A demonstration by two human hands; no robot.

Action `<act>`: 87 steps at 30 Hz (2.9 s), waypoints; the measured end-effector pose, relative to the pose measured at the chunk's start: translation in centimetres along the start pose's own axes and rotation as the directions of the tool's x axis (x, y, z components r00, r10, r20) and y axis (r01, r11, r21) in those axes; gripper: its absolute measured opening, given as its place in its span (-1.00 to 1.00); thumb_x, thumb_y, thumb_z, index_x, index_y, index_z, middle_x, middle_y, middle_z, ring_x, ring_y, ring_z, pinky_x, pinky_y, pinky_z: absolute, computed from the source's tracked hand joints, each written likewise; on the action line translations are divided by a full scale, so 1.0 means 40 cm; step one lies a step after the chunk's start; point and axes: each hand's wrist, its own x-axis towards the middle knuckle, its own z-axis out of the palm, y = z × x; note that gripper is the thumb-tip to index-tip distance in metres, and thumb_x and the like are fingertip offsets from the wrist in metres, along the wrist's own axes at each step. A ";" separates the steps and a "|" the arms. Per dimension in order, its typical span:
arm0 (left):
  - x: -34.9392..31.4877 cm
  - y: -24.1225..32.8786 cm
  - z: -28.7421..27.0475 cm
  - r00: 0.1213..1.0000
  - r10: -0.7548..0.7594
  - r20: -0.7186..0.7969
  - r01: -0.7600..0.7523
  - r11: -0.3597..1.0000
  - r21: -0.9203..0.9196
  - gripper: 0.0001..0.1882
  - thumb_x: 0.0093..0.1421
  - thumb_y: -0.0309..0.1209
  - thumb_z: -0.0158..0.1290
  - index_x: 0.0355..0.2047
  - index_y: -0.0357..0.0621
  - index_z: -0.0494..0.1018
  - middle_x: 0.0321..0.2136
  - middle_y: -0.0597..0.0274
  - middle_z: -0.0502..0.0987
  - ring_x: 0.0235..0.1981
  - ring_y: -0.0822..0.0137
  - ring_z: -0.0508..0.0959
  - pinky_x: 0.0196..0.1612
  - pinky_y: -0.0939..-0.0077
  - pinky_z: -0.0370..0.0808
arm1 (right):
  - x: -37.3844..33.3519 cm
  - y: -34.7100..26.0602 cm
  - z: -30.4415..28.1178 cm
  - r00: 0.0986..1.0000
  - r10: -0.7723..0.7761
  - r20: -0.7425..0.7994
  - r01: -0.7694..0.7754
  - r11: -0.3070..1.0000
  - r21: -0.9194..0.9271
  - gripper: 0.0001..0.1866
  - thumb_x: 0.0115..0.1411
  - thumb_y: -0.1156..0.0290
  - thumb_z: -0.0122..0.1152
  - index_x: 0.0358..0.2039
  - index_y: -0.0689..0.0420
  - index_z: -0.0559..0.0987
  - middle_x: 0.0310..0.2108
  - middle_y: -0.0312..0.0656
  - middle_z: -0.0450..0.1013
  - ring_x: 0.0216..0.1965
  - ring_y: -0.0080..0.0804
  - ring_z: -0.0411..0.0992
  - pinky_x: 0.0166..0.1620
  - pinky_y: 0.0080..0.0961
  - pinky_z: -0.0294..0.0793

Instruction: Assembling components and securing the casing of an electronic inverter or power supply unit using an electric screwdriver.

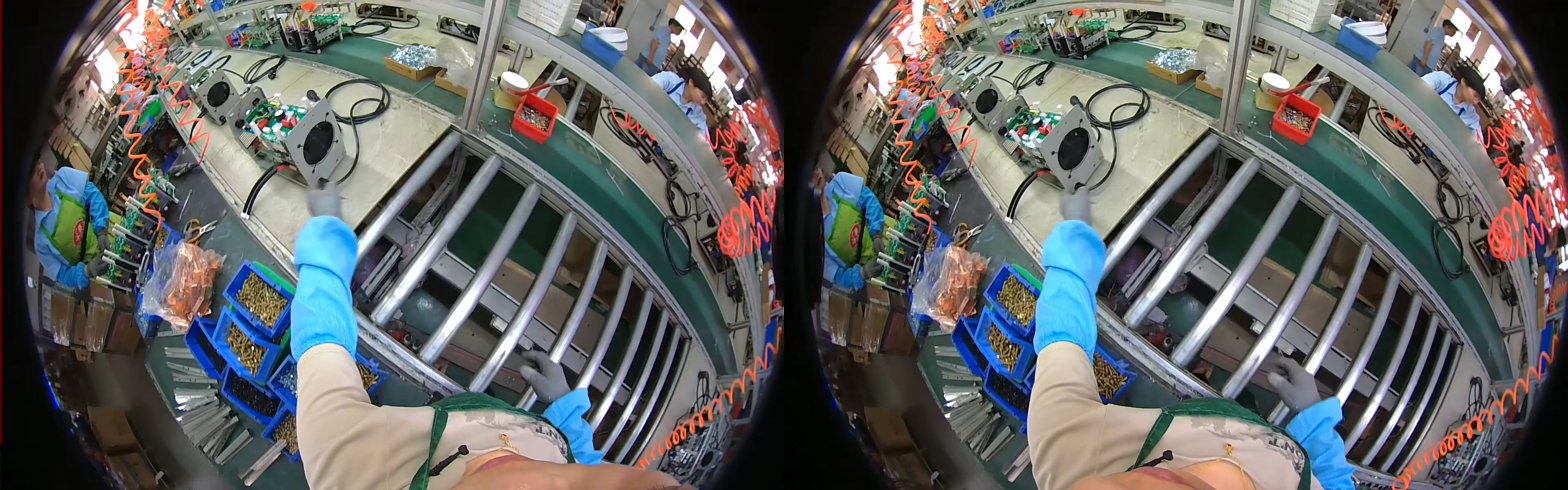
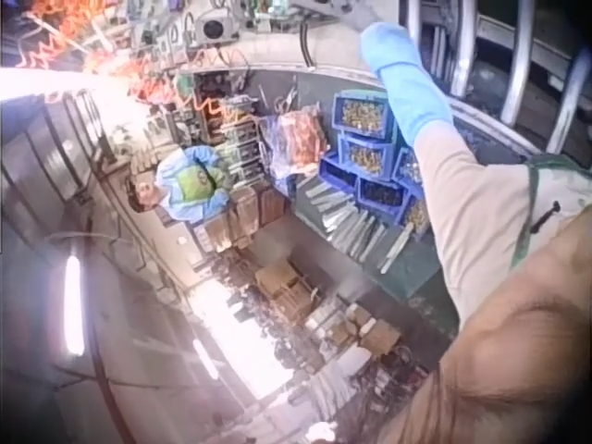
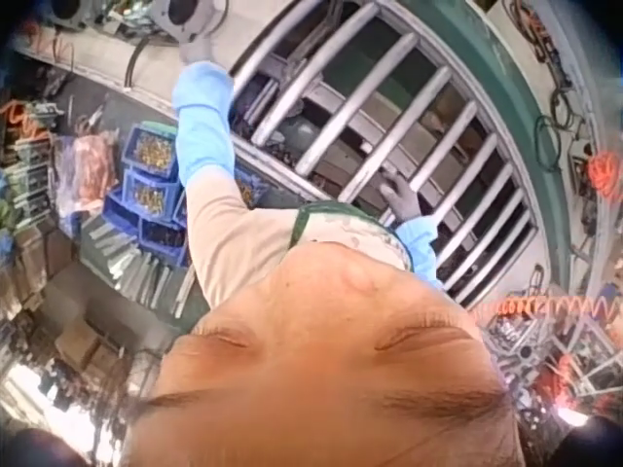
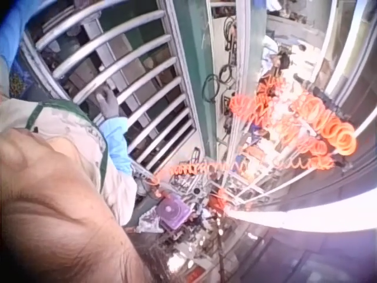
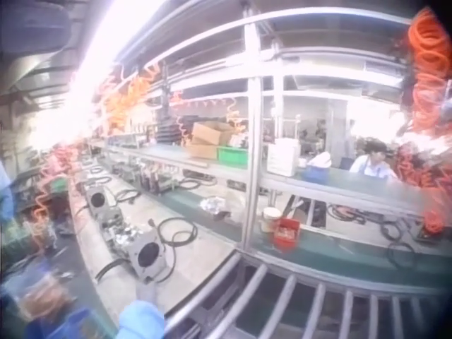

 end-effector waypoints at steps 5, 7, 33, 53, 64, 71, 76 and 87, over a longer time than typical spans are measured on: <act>0.233 -0.094 -0.025 0.995 0.046 -0.083 -0.012 0.928 0.373 -0.50 -0.12 -0.26 0.17 -0.16 -0.25 0.41 -0.29 0.00 0.56 -0.21 0.15 0.55 -0.08 0.37 0.40 | -0.028 0.044 0.008 0.972 0.217 0.096 -0.183 0.943 -0.279 -0.48 0.05 0.16 0.14 0.00 0.16 0.42 -0.19 -0.01 0.49 -0.14 -0.10 0.46 -0.04 -0.34 0.42; 0.238 -0.087 -0.027 0.994 -0.058 0.094 0.033 0.966 0.256 -0.48 -0.13 -0.26 0.18 -0.15 -0.24 0.40 -0.28 0.01 0.56 -0.19 0.15 0.55 -0.07 0.38 0.40 | -0.032 0.062 0.012 0.958 0.265 0.113 -0.218 0.923 -0.317 -0.48 0.04 0.15 0.14 0.00 0.12 0.42 -0.20 -0.02 0.49 -0.14 -0.09 0.46 -0.05 -0.31 0.42; -0.812 0.135 0.013 0.553 0.059 0.831 -0.640 0.668 0.379 -0.59 -0.06 -0.26 0.08 -0.20 -0.18 0.42 -0.25 -0.01 0.52 -0.17 0.03 0.51 -0.11 0.27 0.44 | -0.111 0.266 -0.001 0.992 -0.121 0.028 0.123 0.926 -0.358 -0.56 0.07 0.13 0.13 -0.04 0.00 0.42 -0.23 -0.09 0.48 -0.20 -0.08 0.45 -0.13 -0.21 0.42; -1.310 0.159 -0.030 0.410 0.093 0.907 -0.619 0.759 0.202 -0.60 0.08 -0.04 0.04 -0.52 -0.17 0.49 -0.68 0.10 0.45 -0.58 0.09 0.50 -0.50 0.23 0.36 | -0.223 0.621 -0.289 0.577 0.186 -0.795 -0.241 0.969 0.052 -0.74 -0.16 0.24 0.33 -0.57 0.19 0.55 -0.58 -0.04 0.49 -0.48 -0.12 0.49 -0.34 -0.33 0.47; -1.395 0.294 -0.017 -0.030 0.040 0.999 -0.700 0.713 -0.049 -0.64 0.14 -0.09 0.00 -0.44 -0.16 0.51 -0.53 0.05 0.49 -0.49 0.07 0.52 -0.43 0.23 0.41 | -0.376 0.633 -0.278 0.443 0.355 -0.824 -0.262 0.930 0.259 -0.71 -0.10 0.30 0.24 -0.33 0.15 0.61 -0.44 -0.07 0.55 -0.35 -0.16 0.52 -0.26 -0.33 0.47; -1.579 0.451 0.109 -0.154 0.719 0.678 -0.846 0.258 -0.466 -0.67 0.10 -0.35 0.04 -0.09 -0.05 0.39 -0.31 0.18 0.51 -0.34 0.18 0.55 -0.39 0.30 0.49 | -0.392 0.620 -0.297 0.608 0.291 -0.739 -0.187 0.957 0.223 -0.70 -0.02 0.25 0.21 -0.30 0.15 0.60 -0.42 -0.05 0.54 -0.35 -0.16 0.51 -0.26 -0.31 0.45; -1.621 0.517 0.165 -0.133 0.235 0.963 -0.973 0.154 -0.172 -0.61 0.09 -0.39 0.02 -0.03 -0.03 0.35 -0.31 0.19 0.53 -0.30 0.18 0.56 -0.35 0.27 0.51 | -0.418 0.570 -0.313 0.619 0.276 -0.736 -0.314 0.945 0.090 -0.66 -0.03 0.19 0.24 -0.30 0.15 0.59 -0.40 -0.04 0.53 -0.33 -0.13 0.50 -0.24 -0.29 0.45; -1.633 0.482 0.107 0.031 0.326 0.945 -0.986 0.163 -0.024 -0.85 0.00 -0.41 0.05 -0.36 -0.07 0.46 -0.38 0.18 0.43 -0.37 0.12 0.56 -0.40 0.22 0.50 | -0.413 0.618 -0.339 0.680 0.290 -0.673 -0.365 0.930 0.033 -0.66 -0.08 0.11 0.29 -0.50 0.16 0.53 -0.50 -0.05 0.48 -0.38 -0.12 0.47 -0.25 -0.30 0.45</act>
